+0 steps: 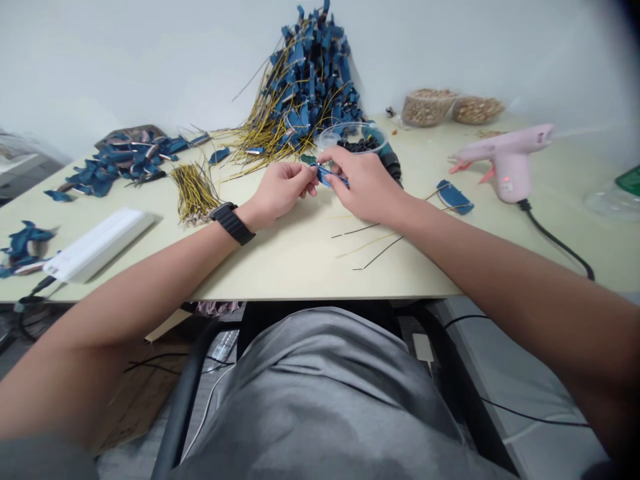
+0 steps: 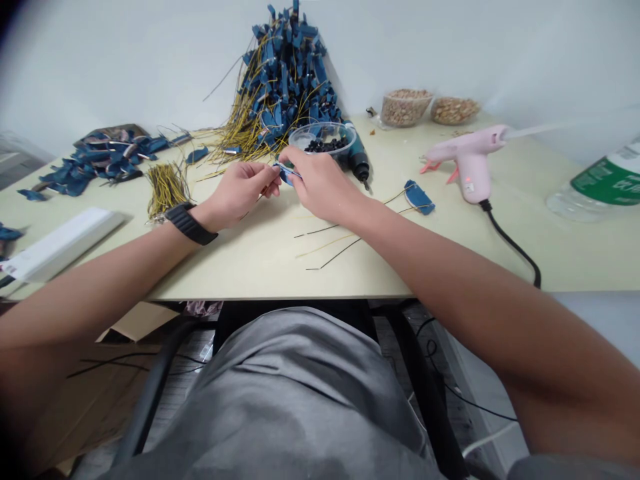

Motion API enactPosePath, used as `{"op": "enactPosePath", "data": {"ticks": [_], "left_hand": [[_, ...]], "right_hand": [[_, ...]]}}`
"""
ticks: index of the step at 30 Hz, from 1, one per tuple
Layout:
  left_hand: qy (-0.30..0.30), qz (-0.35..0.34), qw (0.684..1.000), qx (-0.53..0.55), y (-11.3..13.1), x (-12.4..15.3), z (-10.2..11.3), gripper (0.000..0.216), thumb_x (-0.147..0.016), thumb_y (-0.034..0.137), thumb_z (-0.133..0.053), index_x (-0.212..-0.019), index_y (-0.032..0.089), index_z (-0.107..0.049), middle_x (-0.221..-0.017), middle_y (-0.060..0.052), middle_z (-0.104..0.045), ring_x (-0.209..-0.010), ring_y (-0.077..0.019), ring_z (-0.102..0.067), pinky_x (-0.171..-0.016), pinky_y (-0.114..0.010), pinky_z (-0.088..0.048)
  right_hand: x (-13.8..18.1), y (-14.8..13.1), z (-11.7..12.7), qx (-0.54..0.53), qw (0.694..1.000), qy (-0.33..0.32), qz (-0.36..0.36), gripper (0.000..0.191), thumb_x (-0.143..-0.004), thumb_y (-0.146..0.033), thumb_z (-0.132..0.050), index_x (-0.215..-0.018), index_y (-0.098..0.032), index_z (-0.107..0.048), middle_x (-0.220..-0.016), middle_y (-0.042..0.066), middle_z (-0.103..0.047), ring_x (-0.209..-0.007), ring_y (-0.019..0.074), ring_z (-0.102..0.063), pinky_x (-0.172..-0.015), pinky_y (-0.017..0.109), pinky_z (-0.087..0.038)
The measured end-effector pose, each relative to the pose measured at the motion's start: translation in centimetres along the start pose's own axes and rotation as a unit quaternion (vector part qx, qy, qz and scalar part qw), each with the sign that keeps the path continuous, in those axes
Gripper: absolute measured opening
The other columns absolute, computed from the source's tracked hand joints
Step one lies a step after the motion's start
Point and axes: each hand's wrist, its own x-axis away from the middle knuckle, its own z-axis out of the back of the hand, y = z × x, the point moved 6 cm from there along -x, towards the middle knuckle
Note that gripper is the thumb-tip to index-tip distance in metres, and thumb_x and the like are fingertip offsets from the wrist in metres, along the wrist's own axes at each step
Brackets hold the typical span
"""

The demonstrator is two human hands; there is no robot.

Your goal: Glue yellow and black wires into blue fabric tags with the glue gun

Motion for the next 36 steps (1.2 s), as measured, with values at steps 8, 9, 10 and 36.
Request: {"op": "enactPosePath", "data": {"ticks": [8, 9, 10, 36], "left_hand": [[0.001, -0.018, 1.0, -0.004, 0.6, 0.2, 0.0, 0.06, -0.128, 0.006, -0.07, -0.07, 0.02, -0.075, -0.068, -0.001, -0.072, -0.063, -0.0114, -0.058, -0.068, -0.023, -0.052], [0.003, -0.019, 1.0, -0.005, 0.6, 0.2, 0.0, 0.06, -0.128, 0.006, -0.069, -0.07, 0.02, -0.075, -0.067, -0.001, -0.072, -0.062, -0.0114, -0.058, -0.067, -0.023, -0.051], [0.005, -0.019, 1.0, -0.004, 0.7, 0.2, 0.0, 0.061, -0.128, 0.006, -0.069, -0.069, 0.02, -0.075, -0.067, -0.001, -0.072, -0.062, -0.0113, -0.058, -0.067, -0.023, -0.051], [0.01, -0.019, 0.999, 0.027, 0.8, 0.6, -0.5, 0.061, -0.13, 0.01, -0.073, -0.07, 0.021, -0.073, -0.071, -0.002, -0.077, -0.065, -0.0106, -0.062, -0.068, -0.022, -0.052]], "right_hand": [[0.0, 0.1, -0.2, 0.018, 1.0, 0.018, 0.013, 0.041, -0.124, -0.022, -0.059, -0.162, -0.021, -0.074, -0.129, 0.014, -0.091, -0.116, 0.0344, -0.088, -0.106, 0.05, -0.069], [0.1, 0.2, -0.2, 0.015, 1.0, 0.02, 0.012, 0.04, -0.125, -0.024, -0.06, -0.163, -0.024, -0.074, -0.128, 0.013, -0.091, -0.115, 0.0342, -0.088, -0.106, 0.049, -0.07], [0.1, 0.3, -0.2, 0.01, 1.0, 0.021, 0.01, 0.039, -0.127, -0.027, -0.062, -0.164, -0.026, -0.073, -0.128, 0.013, -0.091, -0.115, 0.0341, -0.088, -0.107, 0.049, -0.07], [0.4, -0.5, 0.4, -0.002, 1.0, 0.023, -0.005, 0.046, -0.125, -0.021, -0.06, -0.166, -0.026, -0.079, -0.141, 0.014, -0.094, -0.125, 0.032, -0.092, -0.117, 0.046, -0.073]]}}
